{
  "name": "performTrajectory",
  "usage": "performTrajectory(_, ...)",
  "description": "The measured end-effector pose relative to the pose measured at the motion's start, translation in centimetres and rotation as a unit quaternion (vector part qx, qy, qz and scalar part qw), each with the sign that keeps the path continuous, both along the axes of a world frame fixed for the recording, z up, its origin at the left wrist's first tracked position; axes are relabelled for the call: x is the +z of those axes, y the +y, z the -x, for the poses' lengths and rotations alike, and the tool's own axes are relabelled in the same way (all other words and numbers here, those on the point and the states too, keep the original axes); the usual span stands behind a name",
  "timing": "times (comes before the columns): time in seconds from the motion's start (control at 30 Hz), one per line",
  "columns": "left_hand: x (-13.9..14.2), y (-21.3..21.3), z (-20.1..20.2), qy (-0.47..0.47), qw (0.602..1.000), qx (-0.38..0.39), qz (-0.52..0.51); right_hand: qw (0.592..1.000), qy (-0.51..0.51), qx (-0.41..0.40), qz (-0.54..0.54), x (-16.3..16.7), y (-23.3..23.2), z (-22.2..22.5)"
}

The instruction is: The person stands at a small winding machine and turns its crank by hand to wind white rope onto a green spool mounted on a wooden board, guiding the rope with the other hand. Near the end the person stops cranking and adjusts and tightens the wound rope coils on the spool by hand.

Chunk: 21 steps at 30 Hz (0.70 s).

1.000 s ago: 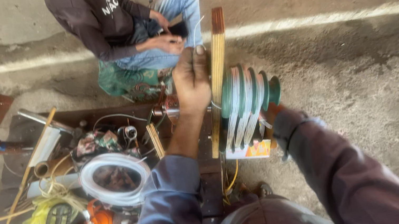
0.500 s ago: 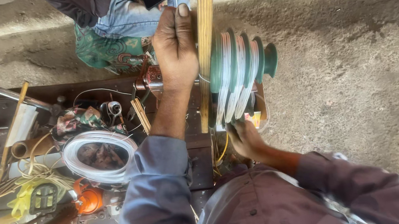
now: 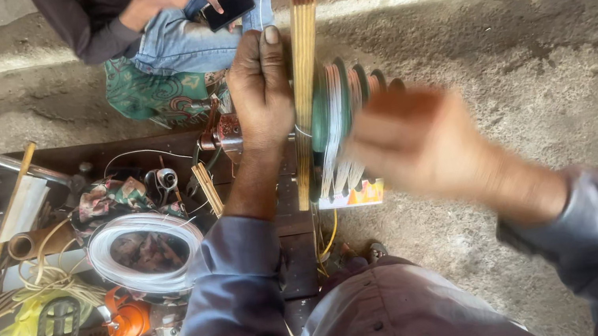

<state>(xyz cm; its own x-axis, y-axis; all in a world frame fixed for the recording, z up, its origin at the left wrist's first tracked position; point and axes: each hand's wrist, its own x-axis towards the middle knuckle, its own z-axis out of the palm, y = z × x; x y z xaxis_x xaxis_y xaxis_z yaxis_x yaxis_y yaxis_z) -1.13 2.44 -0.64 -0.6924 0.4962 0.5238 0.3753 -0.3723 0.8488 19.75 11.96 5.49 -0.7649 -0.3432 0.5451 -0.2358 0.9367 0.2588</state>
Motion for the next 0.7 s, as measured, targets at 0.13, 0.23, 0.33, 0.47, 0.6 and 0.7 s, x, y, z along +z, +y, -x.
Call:
performTrajectory(0.13, -0.1, -0.1, 0.0, 0.018, 1.0, 0.007, -0.015, 0.949, -0.012, -0.014, 0.316, 0.5, 11.0, 7.9)
performTrajectory(0.23, -0.1, 0.1, 0.0, 0.031, 0.999, 0.02, -0.004, 0.741, -0.169, -0.212, 0.615, -9.4, 12.5, 10.9)
performTrajectory(0.33, -0.3, 0.3, -0.1, 0.028, 0.999, 0.02, -0.018, 0.661, -0.225, -0.217, 0.683, -20.5, 5.9, 8.4)
performTrajectory(0.47, -0.5, 0.2, -0.2, 0.023, 0.999, 0.011, -0.027, 0.708, -0.353, -0.188, 0.582, -23.3, -6.7, 0.4)
performTrajectory(0.6, -0.4, 0.3, 0.0, 0.013, 1.0, 0.006, -0.007, 0.937, -0.19, 0.02, 0.293, -11.5, -8.3, -3.3)
performTrajectory(0.7, 0.0, 0.1, -0.2, -0.016, 1.0, -0.011, -0.007, 0.998, -0.046, 0.026, 0.02, -1.7, -1.6, -1.5)
